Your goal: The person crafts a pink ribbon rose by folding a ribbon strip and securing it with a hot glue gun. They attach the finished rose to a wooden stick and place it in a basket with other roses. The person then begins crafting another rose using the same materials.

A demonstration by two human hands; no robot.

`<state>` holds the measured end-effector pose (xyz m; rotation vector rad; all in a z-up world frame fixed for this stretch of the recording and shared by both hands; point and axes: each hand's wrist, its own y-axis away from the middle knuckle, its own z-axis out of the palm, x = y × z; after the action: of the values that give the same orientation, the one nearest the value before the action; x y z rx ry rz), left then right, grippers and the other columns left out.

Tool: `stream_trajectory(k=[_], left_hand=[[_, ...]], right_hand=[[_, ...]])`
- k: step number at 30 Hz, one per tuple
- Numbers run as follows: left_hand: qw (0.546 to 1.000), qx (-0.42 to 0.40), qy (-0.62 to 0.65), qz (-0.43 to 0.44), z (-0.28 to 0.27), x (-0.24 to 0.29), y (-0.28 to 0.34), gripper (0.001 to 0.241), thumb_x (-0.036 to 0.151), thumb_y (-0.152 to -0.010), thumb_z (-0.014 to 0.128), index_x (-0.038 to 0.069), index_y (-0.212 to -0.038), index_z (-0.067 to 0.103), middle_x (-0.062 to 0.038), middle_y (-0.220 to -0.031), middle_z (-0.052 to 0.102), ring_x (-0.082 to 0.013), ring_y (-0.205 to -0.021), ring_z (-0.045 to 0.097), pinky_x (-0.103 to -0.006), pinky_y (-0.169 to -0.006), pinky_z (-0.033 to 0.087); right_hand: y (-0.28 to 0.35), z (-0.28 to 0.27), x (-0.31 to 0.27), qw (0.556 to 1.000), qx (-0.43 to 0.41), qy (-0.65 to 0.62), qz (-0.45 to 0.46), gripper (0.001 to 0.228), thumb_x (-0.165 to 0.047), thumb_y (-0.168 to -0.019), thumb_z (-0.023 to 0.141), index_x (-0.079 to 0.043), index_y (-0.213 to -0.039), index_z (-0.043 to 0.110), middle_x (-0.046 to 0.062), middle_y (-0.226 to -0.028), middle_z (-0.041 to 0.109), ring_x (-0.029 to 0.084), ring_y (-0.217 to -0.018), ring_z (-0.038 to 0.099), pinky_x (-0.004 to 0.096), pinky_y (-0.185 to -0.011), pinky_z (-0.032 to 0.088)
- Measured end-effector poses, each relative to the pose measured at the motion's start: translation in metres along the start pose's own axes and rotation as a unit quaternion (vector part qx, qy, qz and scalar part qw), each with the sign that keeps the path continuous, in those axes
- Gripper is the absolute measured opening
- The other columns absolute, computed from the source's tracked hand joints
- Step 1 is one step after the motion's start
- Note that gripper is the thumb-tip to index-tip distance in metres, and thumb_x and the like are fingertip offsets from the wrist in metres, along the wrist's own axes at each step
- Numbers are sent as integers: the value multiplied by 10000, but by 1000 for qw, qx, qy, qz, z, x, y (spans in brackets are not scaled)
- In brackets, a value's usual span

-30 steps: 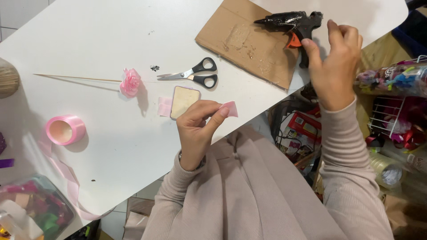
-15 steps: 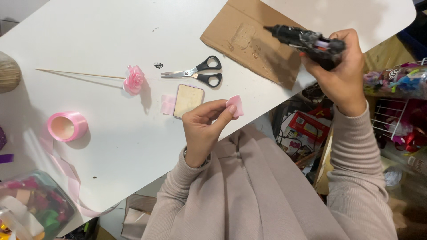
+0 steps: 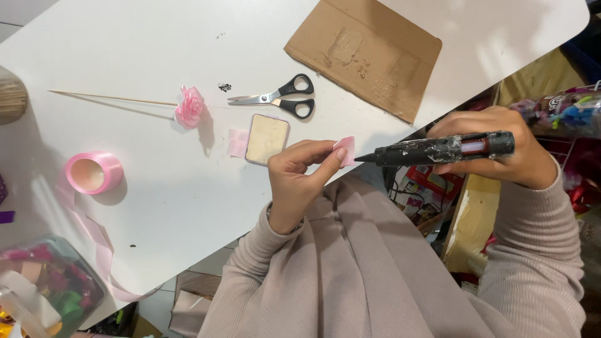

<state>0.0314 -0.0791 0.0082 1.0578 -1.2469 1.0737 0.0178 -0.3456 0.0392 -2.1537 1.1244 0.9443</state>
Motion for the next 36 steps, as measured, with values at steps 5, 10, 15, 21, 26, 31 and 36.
stream_trajectory(k=[5, 10, 15, 21, 26, 31, 36], left_hand=[[1000, -2, -3, 2, 0, -1, 2, 61, 54, -777, 691, 29, -833, 688, -90, -753, 679, -113, -679, 618, -190, -607, 534], [1000, -4, 11, 0, 0, -2, 3, 66, 50, -769, 699, 14, -822, 681, -107, -750, 679, -124, -672, 634, -192, -601, 549], [1000, -2, 15, -10, 1, -5, 4, 68, 55, -765, 706, 16, -816, 682, -103, -755, 681, -112, -675, 630, -182, -604, 540], [998, -37, 33, -26, 0, 9, 2, 83, 60, -798, 679, 18, -870, 690, -96, -808, 695, -106, -706, 652, -166, -644, 563], [999, -38, 24, -29, 0, 9, 2, 60, 61, -798, 680, 32, -848, 694, -88, -824, 701, -90, -717, 646, -157, -640, 533], [999, -29, 17, -24, 0, 3, 2, 81, 80, -785, 692, 31, -850, 694, -84, -794, 693, -97, -702, 632, -173, -649, 551], [999, -37, 25, -20, -3, 3, 2, 54, 63, -786, 684, 19, -818, 686, -85, -771, 685, -108, -684, 622, -184, -626, 534]], right_hand=[[2, 2, 1, 1000, -13, -15, 8, 313, -268, -668, 700, -22, -846, 625, 80, -812, 658, 192, -694, 665, 265, -602, 544], [4, 3, 3, 999, -23, 23, -5, 329, -283, -680, 702, -19, -858, 621, 69, -803, 650, 188, -690, 650, 264, -589, 523], [3, 1, 2, 1000, -29, 4, 11, 311, -267, -680, 703, -27, -858, 618, 62, -785, 646, 159, -610, 640, 244, -537, 512], [0, 0, 2, 1000, -10, 22, 12, 299, -260, -680, 702, -13, -826, 616, 81, -776, 645, 195, -637, 634, 265, -562, 509], [-3, -1, -1, 999, -4, -5, 42, 268, -220, -677, 705, -5, -810, 618, 84, -765, 644, 185, -642, 629, 261, -588, 506], [-2, -2, 2, 998, 7, 11, 58, 286, -211, -672, 719, 21, -793, 602, 94, -747, 622, 190, -607, 581, 261, -552, 455], [-4, -3, 6, 991, 24, -66, 111, 241, -143, -676, 711, 21, -828, 621, 94, -769, 641, 165, -647, 622, 232, -599, 512]])
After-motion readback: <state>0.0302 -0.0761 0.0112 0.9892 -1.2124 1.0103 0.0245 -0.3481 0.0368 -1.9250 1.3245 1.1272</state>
